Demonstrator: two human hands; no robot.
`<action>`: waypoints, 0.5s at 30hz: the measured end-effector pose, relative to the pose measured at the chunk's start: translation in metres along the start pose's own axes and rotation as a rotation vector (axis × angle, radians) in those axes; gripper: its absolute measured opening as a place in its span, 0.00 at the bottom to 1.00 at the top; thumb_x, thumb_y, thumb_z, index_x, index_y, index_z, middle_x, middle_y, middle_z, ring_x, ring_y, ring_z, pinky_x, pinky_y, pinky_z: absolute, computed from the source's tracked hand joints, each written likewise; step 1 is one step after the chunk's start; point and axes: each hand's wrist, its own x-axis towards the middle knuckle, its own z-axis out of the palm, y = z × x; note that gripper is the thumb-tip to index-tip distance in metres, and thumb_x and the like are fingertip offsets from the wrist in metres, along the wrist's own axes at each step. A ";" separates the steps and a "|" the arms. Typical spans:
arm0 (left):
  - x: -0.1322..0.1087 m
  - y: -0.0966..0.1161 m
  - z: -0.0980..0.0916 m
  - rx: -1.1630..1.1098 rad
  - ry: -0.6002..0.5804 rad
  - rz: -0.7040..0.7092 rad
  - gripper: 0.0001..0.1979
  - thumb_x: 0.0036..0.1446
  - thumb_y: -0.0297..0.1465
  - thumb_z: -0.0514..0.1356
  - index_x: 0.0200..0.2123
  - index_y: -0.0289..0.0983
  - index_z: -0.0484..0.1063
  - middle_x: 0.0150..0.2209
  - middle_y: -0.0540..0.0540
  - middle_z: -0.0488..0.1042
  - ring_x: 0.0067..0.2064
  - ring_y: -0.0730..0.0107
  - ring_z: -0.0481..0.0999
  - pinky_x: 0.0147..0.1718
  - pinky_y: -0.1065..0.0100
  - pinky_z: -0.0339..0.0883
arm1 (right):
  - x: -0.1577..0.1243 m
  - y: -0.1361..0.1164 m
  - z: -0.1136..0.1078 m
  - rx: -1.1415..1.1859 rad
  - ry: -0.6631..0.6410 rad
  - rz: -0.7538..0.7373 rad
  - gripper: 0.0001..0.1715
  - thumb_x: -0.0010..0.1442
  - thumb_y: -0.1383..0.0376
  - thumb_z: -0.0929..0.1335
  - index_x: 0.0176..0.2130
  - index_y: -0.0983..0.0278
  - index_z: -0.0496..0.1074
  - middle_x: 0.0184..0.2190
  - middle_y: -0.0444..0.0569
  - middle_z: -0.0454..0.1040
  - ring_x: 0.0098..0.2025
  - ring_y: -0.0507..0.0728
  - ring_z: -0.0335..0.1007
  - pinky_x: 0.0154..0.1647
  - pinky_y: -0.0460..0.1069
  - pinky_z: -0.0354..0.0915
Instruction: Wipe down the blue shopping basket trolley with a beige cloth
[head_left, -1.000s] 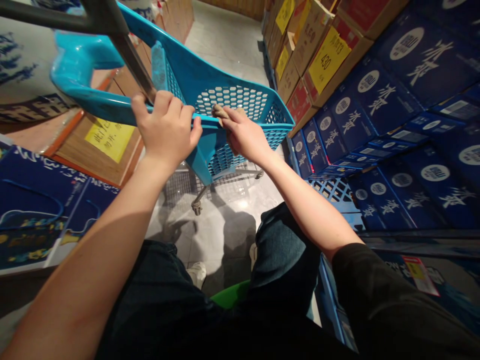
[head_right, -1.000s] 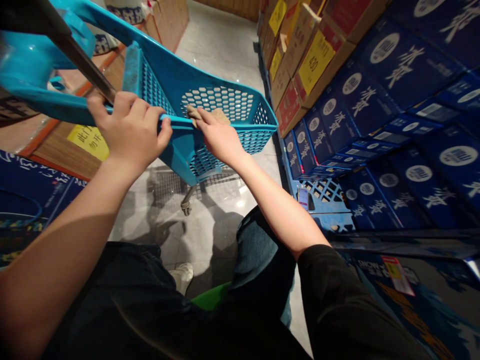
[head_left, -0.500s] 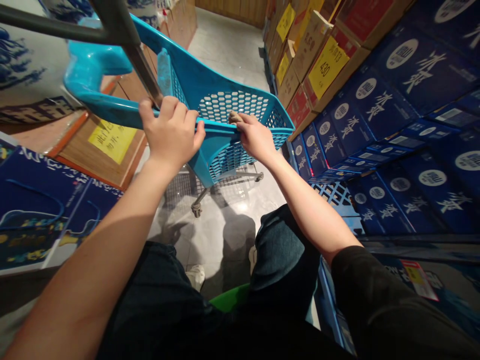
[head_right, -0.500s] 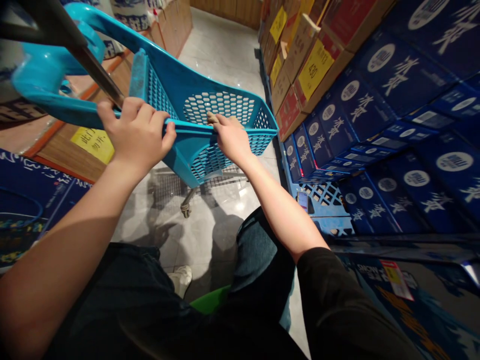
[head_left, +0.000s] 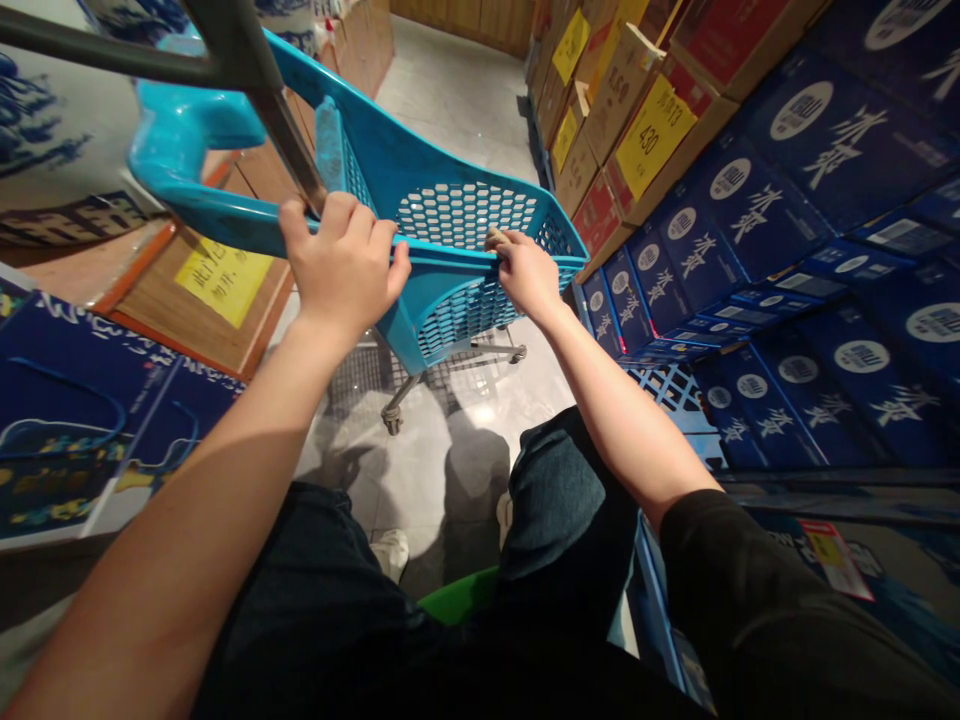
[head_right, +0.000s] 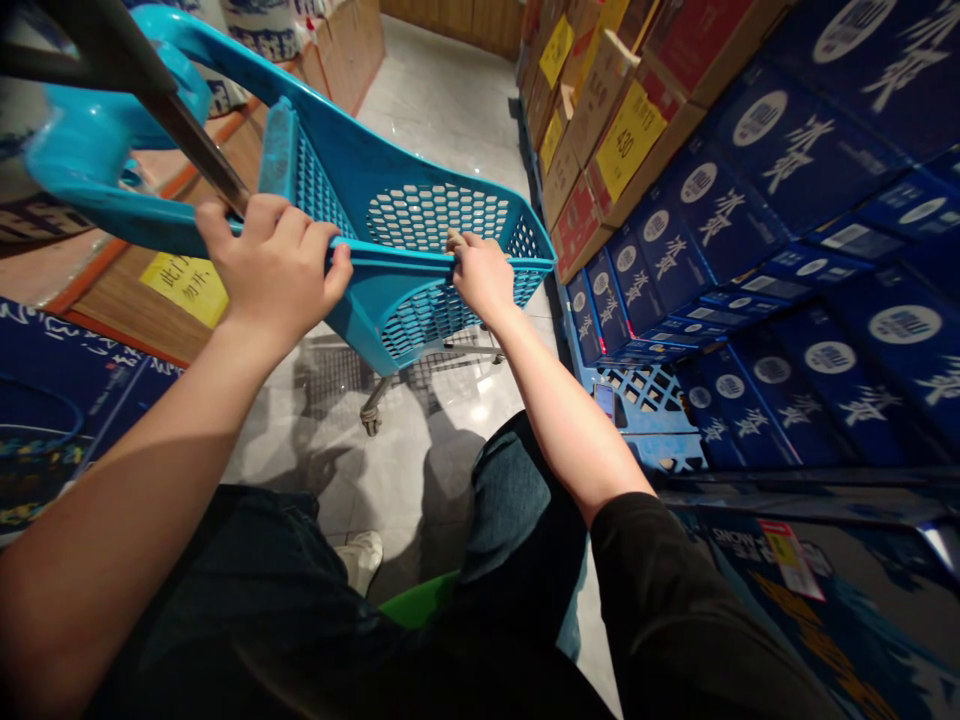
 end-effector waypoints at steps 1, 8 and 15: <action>0.000 -0.001 0.000 -0.006 0.003 0.013 0.23 0.69 0.45 0.48 0.58 0.55 0.78 0.57 0.43 0.80 0.71 0.33 0.62 0.67 0.21 0.40 | -0.003 -0.008 0.000 0.012 0.006 -0.051 0.32 0.66 0.69 0.60 0.65 0.62 0.74 0.71 0.55 0.68 0.68 0.70 0.68 0.63 0.65 0.73; 0.000 -0.006 0.004 -0.025 0.042 0.037 0.23 0.69 0.45 0.48 0.58 0.54 0.77 0.57 0.43 0.80 0.70 0.34 0.63 0.67 0.22 0.39 | -0.005 -0.017 -0.008 0.112 -0.016 -0.276 0.36 0.67 0.70 0.59 0.69 0.56 0.70 0.75 0.47 0.62 0.74 0.63 0.62 0.69 0.62 0.68; -0.001 -0.013 0.009 -0.067 0.055 0.107 0.27 0.63 0.49 0.54 0.63 0.56 0.73 0.55 0.45 0.81 0.72 0.35 0.58 0.69 0.24 0.39 | 0.010 0.034 0.003 0.115 0.022 -0.101 0.30 0.68 0.67 0.59 0.63 0.63 0.76 0.67 0.57 0.73 0.66 0.68 0.71 0.65 0.66 0.71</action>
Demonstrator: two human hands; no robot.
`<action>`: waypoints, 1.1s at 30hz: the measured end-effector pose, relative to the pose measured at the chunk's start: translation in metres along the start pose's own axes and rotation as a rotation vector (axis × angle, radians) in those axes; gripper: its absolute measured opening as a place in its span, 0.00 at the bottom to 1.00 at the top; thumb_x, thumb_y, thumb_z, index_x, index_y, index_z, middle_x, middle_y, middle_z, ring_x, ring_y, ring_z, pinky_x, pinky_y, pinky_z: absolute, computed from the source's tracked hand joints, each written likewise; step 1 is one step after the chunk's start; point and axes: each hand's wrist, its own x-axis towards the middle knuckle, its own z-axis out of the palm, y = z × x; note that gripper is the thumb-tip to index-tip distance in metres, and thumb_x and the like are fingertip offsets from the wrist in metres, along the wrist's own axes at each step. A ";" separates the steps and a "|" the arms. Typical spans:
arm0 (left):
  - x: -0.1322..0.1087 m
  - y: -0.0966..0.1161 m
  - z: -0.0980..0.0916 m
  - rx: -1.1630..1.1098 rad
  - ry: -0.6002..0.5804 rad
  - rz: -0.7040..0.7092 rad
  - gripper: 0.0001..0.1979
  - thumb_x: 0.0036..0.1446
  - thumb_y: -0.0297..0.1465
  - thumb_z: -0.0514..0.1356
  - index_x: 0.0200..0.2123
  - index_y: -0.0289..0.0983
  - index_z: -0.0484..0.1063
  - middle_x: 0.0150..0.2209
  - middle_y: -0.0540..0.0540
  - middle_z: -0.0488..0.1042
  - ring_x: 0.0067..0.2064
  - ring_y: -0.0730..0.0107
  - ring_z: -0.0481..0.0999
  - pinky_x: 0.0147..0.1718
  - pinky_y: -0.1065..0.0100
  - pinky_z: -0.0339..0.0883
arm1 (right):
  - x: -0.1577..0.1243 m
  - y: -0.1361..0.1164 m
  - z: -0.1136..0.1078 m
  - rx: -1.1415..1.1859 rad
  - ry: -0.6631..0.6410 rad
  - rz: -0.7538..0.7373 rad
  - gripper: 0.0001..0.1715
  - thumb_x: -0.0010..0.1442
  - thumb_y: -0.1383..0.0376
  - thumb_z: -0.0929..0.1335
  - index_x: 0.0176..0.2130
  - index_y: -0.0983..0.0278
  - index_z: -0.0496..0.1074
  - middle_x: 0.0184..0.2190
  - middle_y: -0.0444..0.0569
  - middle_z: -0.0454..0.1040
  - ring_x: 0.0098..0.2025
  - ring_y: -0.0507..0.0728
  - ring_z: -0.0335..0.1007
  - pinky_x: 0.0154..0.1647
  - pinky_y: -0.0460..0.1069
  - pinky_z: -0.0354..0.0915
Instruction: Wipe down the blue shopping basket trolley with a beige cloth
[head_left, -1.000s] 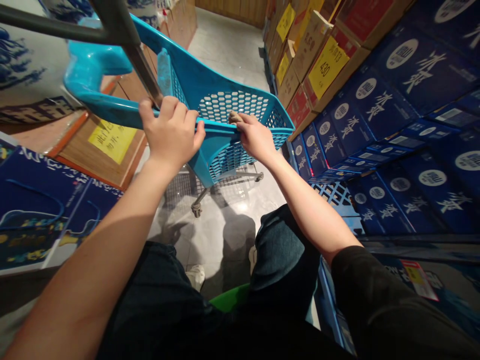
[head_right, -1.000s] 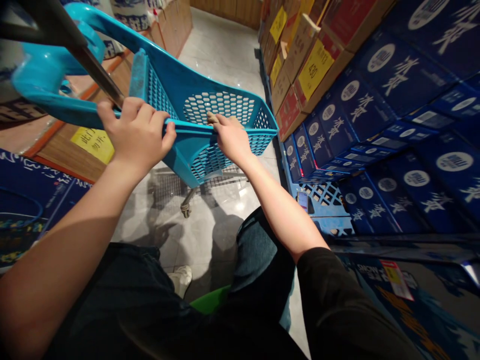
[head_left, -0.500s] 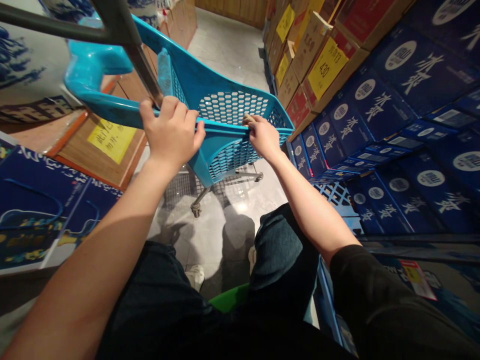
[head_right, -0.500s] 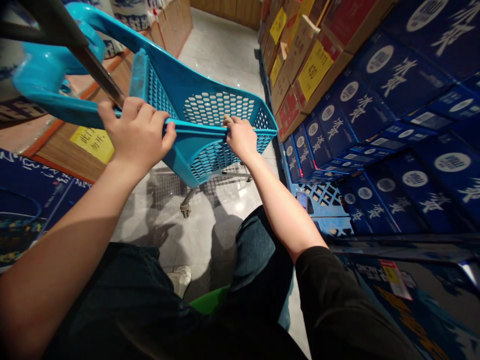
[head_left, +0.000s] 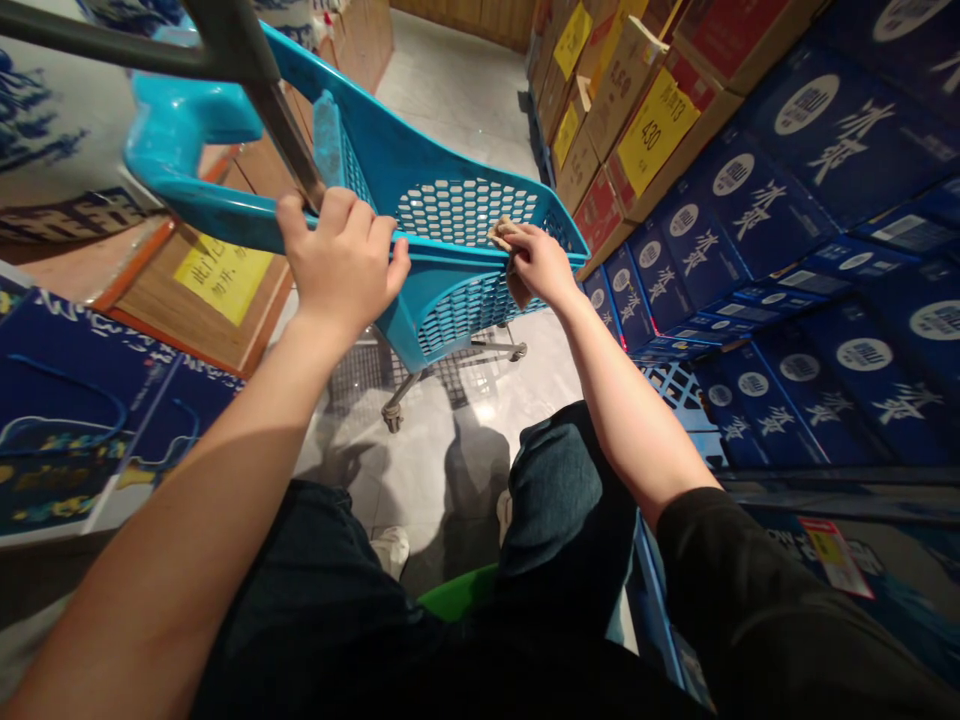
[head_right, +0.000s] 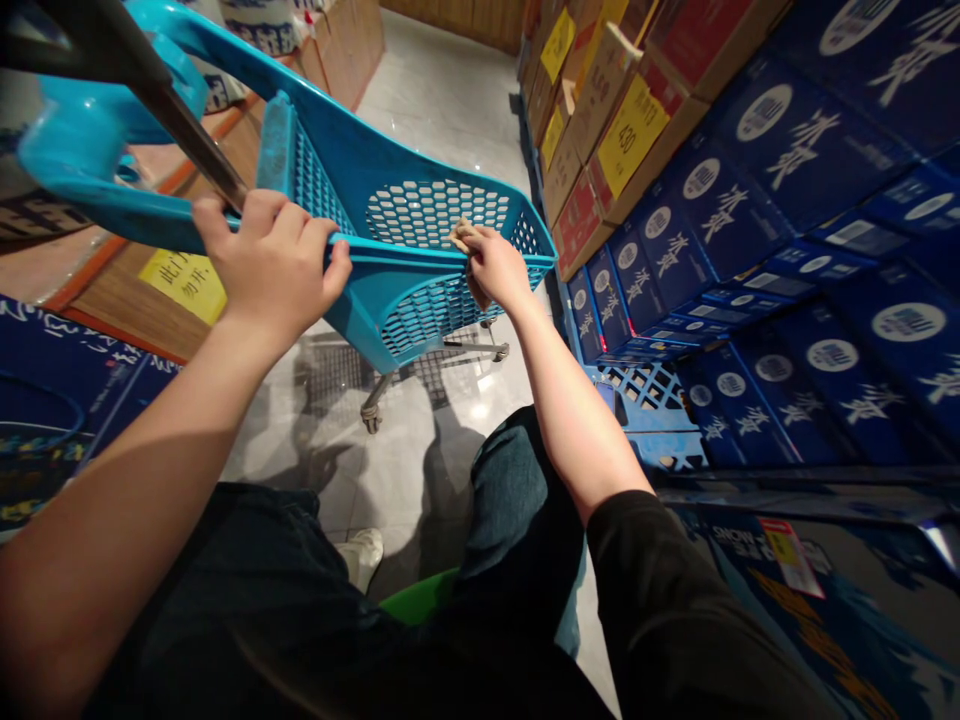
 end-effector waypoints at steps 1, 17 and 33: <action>0.000 -0.001 0.001 -0.005 0.012 0.008 0.27 0.63 0.49 0.54 0.63 0.56 0.73 0.55 0.45 0.81 0.72 0.36 0.58 0.69 0.24 0.39 | -0.001 -0.003 0.002 -0.012 -0.002 0.007 0.30 0.68 0.67 0.60 0.63 0.63 0.76 0.66 0.58 0.73 0.65 0.69 0.71 0.65 0.66 0.70; 0.001 0.000 0.000 0.017 0.010 -0.018 0.25 0.68 0.47 0.50 0.63 0.55 0.74 0.56 0.44 0.80 0.70 0.37 0.62 0.68 0.25 0.41 | 0.000 0.005 -0.009 -0.042 -0.077 0.068 0.24 0.72 0.62 0.60 0.57 0.63 0.79 0.64 0.59 0.74 0.61 0.68 0.73 0.61 0.62 0.70; 0.000 -0.001 -0.004 -0.008 -0.102 -0.023 0.30 0.61 0.53 0.53 0.63 0.55 0.74 0.59 0.47 0.79 0.75 0.39 0.52 0.69 0.29 0.45 | 0.003 0.010 0.005 0.193 0.002 -0.090 0.28 0.66 0.64 0.61 0.58 0.60 0.80 0.65 0.52 0.75 0.68 0.70 0.69 0.72 0.69 0.63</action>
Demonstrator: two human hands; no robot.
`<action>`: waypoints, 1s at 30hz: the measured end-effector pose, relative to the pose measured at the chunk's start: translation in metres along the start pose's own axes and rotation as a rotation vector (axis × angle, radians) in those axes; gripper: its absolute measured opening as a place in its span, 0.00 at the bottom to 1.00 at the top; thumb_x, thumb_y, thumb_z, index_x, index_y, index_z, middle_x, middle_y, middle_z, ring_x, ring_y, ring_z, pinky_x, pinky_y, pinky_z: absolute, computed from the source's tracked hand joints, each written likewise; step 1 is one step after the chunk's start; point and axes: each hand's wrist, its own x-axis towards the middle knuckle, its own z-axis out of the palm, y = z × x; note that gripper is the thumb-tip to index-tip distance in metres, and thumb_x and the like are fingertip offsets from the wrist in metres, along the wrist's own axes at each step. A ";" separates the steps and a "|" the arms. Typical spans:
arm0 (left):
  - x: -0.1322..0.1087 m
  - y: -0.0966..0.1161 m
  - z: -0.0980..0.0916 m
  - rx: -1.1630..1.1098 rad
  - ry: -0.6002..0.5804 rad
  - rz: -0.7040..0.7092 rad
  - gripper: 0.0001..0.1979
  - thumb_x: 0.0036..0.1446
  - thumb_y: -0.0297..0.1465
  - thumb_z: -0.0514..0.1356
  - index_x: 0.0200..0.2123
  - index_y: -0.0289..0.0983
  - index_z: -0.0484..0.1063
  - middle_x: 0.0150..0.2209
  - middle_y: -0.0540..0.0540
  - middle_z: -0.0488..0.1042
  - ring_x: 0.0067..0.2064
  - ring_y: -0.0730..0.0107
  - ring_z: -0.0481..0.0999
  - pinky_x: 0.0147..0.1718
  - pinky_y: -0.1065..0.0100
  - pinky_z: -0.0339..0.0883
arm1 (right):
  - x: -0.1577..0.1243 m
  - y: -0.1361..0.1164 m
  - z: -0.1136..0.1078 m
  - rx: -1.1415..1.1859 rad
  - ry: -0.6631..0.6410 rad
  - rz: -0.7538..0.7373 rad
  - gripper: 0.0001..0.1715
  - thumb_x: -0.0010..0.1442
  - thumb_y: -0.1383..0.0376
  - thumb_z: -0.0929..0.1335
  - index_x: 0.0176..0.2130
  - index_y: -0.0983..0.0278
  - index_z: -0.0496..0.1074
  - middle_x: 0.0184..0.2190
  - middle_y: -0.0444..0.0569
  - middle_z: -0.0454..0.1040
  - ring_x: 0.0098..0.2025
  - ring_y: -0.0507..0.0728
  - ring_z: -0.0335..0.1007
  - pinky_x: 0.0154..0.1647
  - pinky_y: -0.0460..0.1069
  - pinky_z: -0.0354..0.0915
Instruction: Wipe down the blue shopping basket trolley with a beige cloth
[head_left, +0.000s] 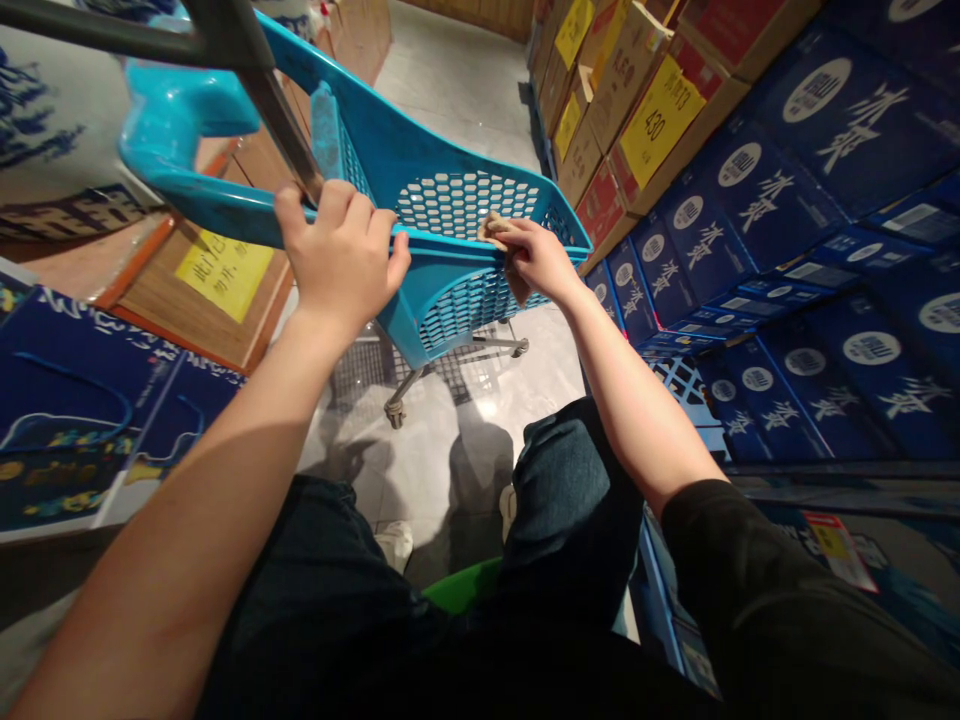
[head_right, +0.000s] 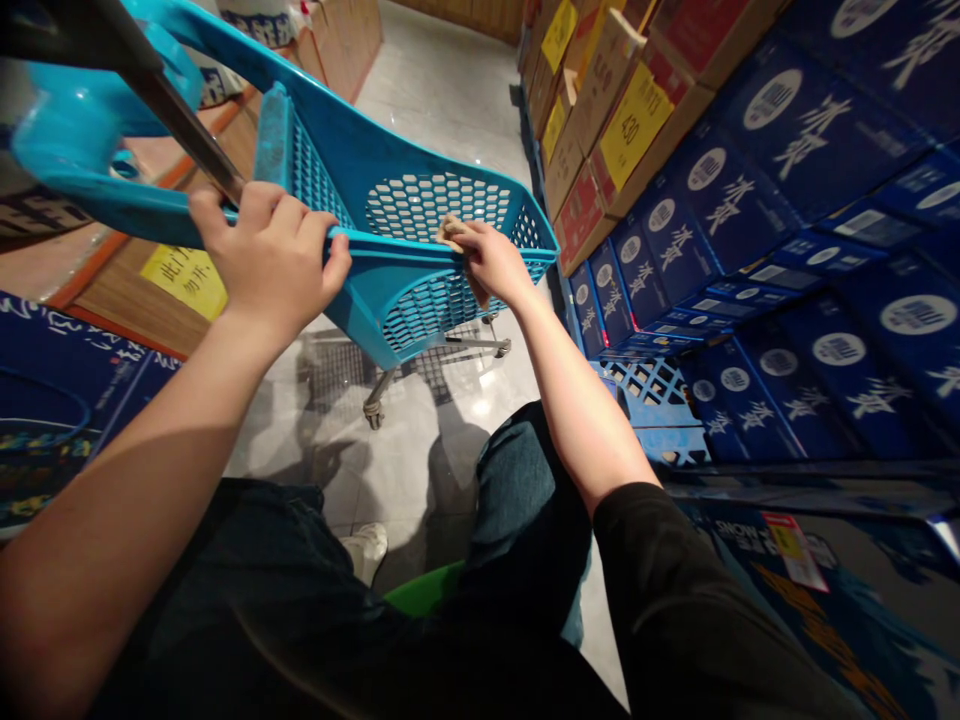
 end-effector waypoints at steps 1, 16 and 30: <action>0.001 0.001 0.000 0.012 0.007 -0.013 0.29 0.61 0.53 0.52 0.62 0.55 0.74 0.58 0.46 0.79 0.75 0.38 0.53 0.69 0.29 0.43 | -0.002 0.012 -0.002 -0.013 0.019 0.052 0.27 0.67 0.64 0.61 0.57 0.61 0.81 0.64 0.53 0.76 0.67 0.70 0.70 0.72 0.69 0.64; 0.006 0.002 -0.004 0.008 -0.001 -0.094 0.28 0.64 0.53 0.47 0.56 0.53 0.78 0.56 0.47 0.79 0.70 0.39 0.56 0.69 0.29 0.31 | -0.001 0.011 0.007 0.004 0.027 -0.004 0.29 0.65 0.67 0.61 0.59 0.61 0.80 0.65 0.52 0.73 0.68 0.70 0.69 0.72 0.69 0.63; 0.004 -0.016 -0.014 0.161 0.071 -0.085 0.23 0.70 0.48 0.50 0.48 0.43 0.81 0.53 0.40 0.82 0.65 0.35 0.66 0.66 0.21 0.35 | -0.018 0.023 0.002 -0.111 0.054 0.182 0.23 0.70 0.65 0.61 0.53 0.62 0.82 0.62 0.54 0.76 0.62 0.66 0.74 0.67 0.62 0.69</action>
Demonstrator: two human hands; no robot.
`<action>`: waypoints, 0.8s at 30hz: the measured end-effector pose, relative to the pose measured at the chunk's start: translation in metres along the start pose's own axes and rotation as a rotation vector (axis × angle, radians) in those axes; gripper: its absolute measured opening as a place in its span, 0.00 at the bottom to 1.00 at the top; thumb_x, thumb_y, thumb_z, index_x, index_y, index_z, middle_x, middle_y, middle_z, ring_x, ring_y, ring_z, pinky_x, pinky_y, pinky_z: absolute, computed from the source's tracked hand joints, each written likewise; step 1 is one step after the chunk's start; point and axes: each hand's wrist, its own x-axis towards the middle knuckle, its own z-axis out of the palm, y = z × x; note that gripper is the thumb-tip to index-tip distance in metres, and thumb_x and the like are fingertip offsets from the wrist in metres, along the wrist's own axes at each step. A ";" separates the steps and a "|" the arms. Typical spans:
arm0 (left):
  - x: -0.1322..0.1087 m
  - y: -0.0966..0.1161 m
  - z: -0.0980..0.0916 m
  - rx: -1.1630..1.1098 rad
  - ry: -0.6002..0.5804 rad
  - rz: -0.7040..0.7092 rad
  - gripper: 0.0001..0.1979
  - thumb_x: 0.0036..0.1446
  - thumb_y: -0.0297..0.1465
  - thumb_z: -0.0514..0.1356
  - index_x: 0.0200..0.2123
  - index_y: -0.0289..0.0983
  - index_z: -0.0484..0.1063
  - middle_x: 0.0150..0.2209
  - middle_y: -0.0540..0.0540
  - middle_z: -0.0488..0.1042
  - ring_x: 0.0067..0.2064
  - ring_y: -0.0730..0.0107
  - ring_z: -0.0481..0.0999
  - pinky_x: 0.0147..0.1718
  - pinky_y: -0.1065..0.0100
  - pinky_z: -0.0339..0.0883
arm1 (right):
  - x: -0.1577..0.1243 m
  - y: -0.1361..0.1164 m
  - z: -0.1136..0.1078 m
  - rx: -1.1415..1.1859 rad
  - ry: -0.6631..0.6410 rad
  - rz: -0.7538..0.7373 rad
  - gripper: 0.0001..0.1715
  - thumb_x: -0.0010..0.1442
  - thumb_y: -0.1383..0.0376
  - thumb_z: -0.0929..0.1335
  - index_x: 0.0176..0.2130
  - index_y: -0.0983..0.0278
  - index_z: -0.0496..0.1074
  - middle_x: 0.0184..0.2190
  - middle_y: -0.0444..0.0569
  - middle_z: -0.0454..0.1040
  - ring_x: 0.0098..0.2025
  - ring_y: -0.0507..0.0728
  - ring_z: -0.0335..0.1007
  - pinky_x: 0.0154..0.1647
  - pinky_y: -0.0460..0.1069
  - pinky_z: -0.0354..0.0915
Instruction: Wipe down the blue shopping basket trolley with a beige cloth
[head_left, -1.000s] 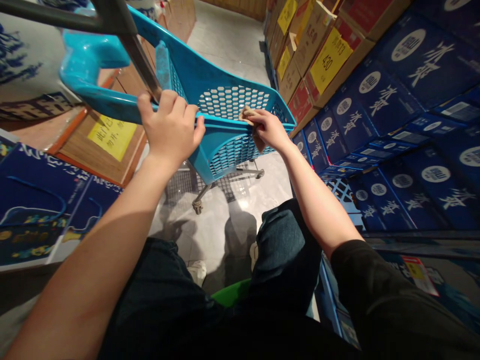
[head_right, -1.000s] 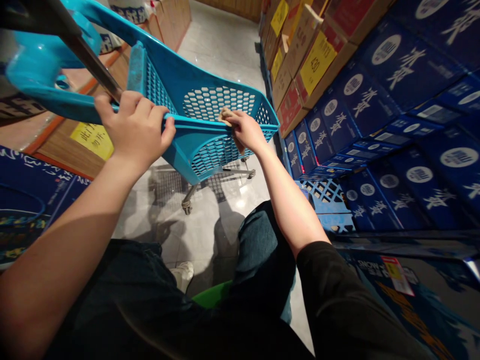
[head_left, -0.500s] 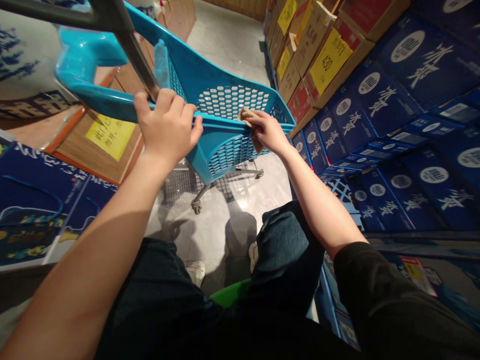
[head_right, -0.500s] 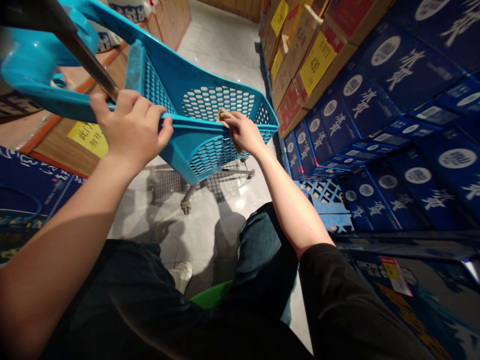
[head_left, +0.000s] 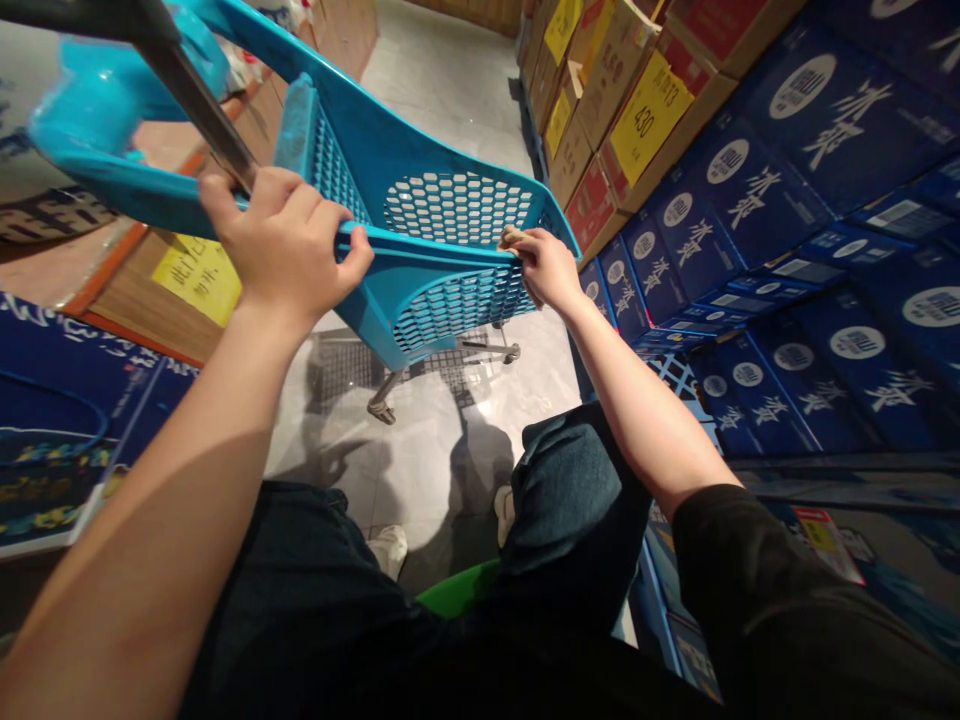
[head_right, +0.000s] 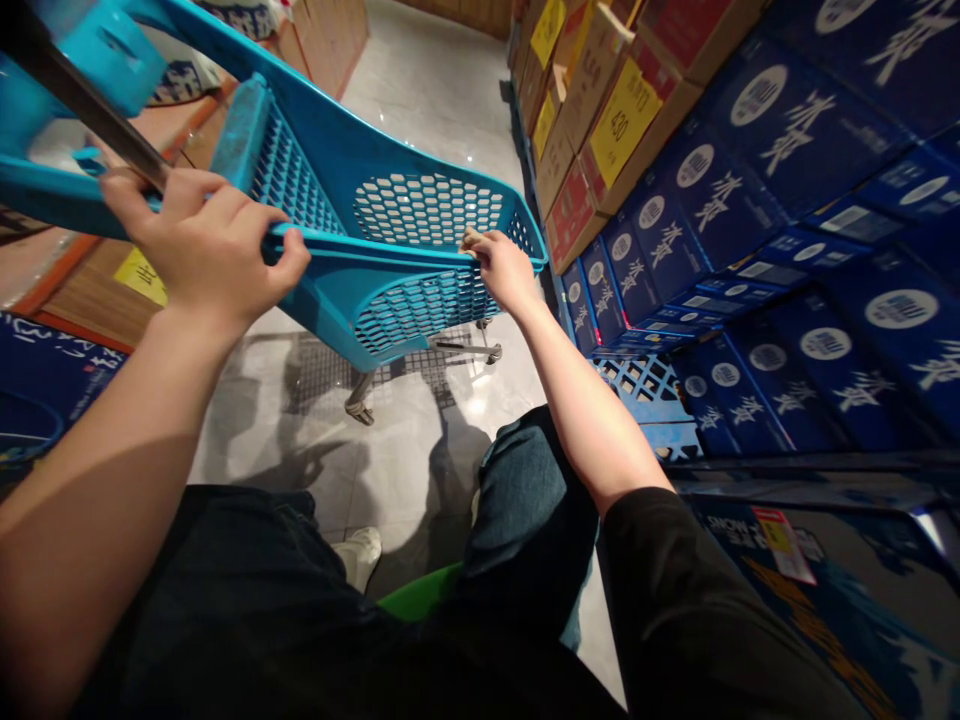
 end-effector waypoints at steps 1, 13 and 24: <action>0.001 -0.003 -0.001 -0.009 0.013 -0.004 0.23 0.71 0.48 0.50 0.48 0.44 0.81 0.53 0.41 0.82 0.65 0.35 0.65 0.66 0.20 0.34 | -0.002 -0.009 0.000 0.006 -0.022 -0.044 0.24 0.70 0.65 0.61 0.54 0.62 0.82 0.62 0.54 0.76 0.62 0.66 0.73 0.67 0.61 0.69; 0.001 -0.006 -0.013 -0.072 -0.016 -0.077 0.32 0.64 0.61 0.54 0.55 0.47 0.82 0.61 0.44 0.79 0.69 0.29 0.59 0.68 0.25 0.28 | -0.004 -0.013 -0.007 -0.098 -0.072 0.022 0.22 0.73 0.61 0.62 0.55 0.62 0.81 0.56 0.58 0.78 0.58 0.70 0.74 0.61 0.60 0.69; 0.001 -0.010 -0.011 -0.085 -0.027 -0.064 0.33 0.64 0.63 0.54 0.57 0.49 0.80 0.61 0.46 0.78 0.68 0.29 0.57 0.67 0.24 0.26 | -0.007 -0.003 -0.023 -0.117 -0.127 0.059 0.22 0.71 0.62 0.62 0.53 0.66 0.81 0.55 0.64 0.80 0.59 0.74 0.74 0.62 0.65 0.67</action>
